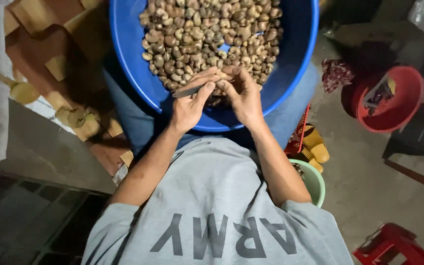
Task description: A person manually processes nuts by using a small tool to pry them open or clean them before sorting them into baskets.
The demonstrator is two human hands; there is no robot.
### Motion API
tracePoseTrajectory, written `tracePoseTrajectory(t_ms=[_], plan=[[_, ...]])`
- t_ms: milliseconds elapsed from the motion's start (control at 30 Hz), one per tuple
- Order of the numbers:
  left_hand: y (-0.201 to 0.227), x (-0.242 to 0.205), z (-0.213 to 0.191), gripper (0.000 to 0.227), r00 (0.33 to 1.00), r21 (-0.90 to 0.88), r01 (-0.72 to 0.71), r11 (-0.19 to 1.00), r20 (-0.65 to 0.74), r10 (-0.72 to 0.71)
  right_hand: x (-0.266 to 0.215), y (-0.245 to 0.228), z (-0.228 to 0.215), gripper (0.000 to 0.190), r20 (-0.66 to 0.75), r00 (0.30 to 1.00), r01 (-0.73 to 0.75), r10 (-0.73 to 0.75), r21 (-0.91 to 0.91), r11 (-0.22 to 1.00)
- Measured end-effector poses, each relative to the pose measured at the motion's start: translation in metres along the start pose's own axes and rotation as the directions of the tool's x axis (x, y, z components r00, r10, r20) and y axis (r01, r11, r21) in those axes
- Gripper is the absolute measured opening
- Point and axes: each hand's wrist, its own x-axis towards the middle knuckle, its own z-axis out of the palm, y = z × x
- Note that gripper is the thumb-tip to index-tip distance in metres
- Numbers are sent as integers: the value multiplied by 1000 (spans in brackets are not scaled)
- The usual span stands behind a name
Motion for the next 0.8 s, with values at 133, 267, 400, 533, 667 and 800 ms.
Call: tracePoseTrajectory(t_ms=[133,267,400,533,667,800], plan=[[-5,-1,-1,22,999,-17,-31,999,-12,31,-1,-9,0,27,-4,1000,21,-22,-73,997],[-4,0,-4,22,999,-55,-38,998,-39,36,-1,-16,3,26,14,1000,26,-26,-42,999],[-8,-2,-3,20,998,-11,-63,998,-27,63,-1,-16,2,26,45,999,4,-4,-9,1000],[-9,-3,-5,21,997,-56,-42,998,-60,38,0,-12,3,27,61,998,-33,27,104,994],[3,2,-1,22,999,-89,-52,995,-9,52,0,0,1,27,42,999,6,-9,84,996],[-5,-2,-2,21,999,-93,-35,995,1,36,-5,-11,1,28,29,997,69,-66,-120,990]])
